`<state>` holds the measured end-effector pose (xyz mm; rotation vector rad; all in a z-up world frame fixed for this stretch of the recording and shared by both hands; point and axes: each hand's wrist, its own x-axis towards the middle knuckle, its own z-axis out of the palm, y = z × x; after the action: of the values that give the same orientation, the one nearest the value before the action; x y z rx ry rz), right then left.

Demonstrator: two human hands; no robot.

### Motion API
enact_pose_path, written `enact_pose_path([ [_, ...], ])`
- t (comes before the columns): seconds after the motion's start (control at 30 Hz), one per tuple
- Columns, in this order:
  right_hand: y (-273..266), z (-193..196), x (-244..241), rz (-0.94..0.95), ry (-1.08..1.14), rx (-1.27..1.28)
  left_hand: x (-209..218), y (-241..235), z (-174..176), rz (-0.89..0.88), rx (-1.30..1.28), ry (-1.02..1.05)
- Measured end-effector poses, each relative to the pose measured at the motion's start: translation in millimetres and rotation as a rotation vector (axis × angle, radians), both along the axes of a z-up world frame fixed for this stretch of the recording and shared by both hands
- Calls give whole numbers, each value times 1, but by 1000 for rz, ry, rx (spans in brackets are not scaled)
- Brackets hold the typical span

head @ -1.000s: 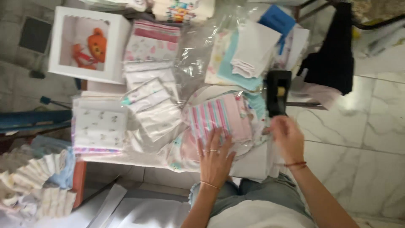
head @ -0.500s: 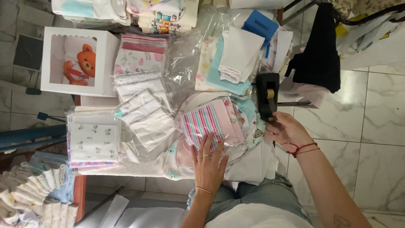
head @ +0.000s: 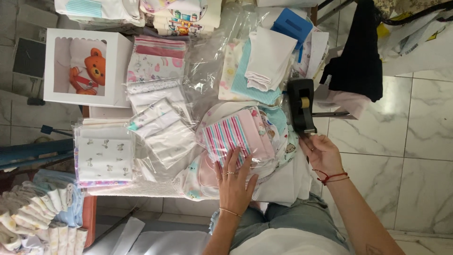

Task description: Packaging baby clothes and bibs into plastic bags and sealing them with tape

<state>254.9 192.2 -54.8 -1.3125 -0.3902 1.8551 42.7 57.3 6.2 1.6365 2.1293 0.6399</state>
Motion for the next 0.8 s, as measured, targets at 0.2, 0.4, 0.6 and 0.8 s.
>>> enact_pose_path([
  [0.2,5,-22,6,2,-394,-154,1,-2,-2,8,34,-7],
  [0.4,26,-48,41,468,-187,-367,-1,0,3,38,17,-107],
  [0.6,40,-39,44,453,-177,-545,-2,-4,-4,60,68,-61],
  [0.8,40,-49,52,438,-248,-529,-3,-5,-1,81,78,-64],
])
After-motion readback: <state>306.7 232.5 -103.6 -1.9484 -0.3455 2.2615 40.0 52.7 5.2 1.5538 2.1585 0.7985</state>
